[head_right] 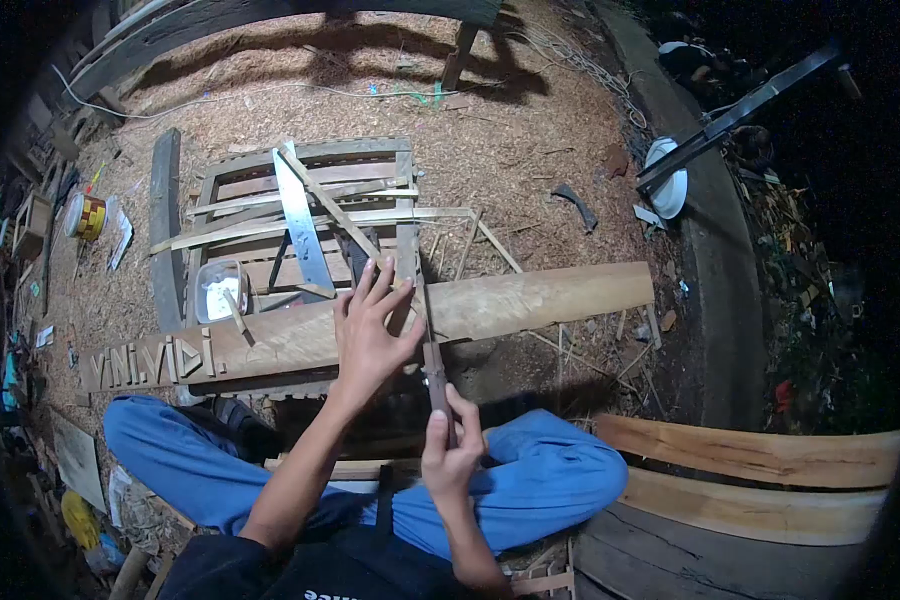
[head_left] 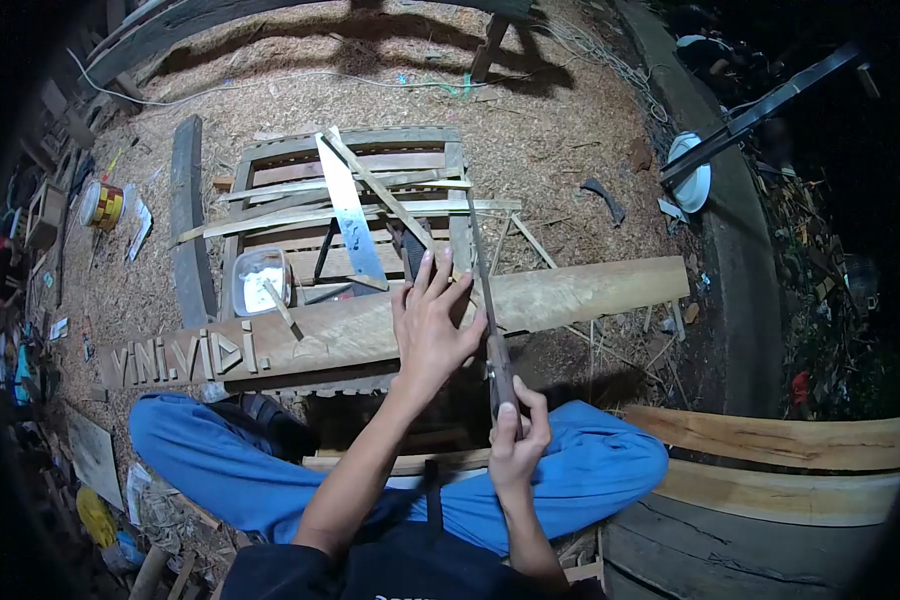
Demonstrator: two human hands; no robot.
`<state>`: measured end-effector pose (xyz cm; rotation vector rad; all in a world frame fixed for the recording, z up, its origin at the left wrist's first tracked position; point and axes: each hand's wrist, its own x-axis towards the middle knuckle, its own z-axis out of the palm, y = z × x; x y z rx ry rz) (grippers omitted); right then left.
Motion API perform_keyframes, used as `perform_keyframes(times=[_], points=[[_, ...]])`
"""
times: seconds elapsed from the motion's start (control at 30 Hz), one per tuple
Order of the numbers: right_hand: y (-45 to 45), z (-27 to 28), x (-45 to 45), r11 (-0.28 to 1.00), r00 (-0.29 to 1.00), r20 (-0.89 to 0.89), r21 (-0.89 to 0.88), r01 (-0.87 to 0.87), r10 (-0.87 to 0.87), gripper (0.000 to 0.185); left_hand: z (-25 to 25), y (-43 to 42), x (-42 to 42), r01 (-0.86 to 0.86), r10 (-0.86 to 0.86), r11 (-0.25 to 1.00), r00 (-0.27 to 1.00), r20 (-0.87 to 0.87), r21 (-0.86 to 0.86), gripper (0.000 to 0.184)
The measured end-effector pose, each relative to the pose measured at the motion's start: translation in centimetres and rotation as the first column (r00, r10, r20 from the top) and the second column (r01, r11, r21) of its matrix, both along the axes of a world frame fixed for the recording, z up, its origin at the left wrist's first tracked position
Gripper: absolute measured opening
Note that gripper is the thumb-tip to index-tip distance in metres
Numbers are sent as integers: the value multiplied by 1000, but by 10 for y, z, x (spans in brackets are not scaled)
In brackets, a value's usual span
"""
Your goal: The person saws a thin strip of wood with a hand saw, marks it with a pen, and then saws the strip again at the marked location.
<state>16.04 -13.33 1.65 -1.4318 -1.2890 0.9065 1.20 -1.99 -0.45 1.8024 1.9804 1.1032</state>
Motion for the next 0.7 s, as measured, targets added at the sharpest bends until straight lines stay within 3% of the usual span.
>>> perform_keyframes(times=[0.13, 0.17, 0.23, 0.5, 0.7], points=[[-34, -2, 16, 1000, 1000, 0, -9, -7, 7, 32, 2, 2, 2, -8, 8, 1000, 1000, 10, -10, 47], [-19, -10, 9, 993, 997, 81, 119, -4, -6, 33, 1, 3, 2, -9, 9, 1000, 1000, 18, 9, 45], [-1, -4, 2, 1000, 1000, 3, -5, 8, -8, 33, -2, 1, 0, -17, 17, 1000, 1000, 21, 15, 44], [-19, 3, 13, 997, 999, -21, -69, 35, -36, 36, 1, 6, 2, -52, 51, 998, 999, 15, 44, 30], [-8, 3, 9, 1000, 1000, 16, -2, -5, 5, 36, 2, 5, 1, -38, 39, 998, 999, -5, 59, 29]])
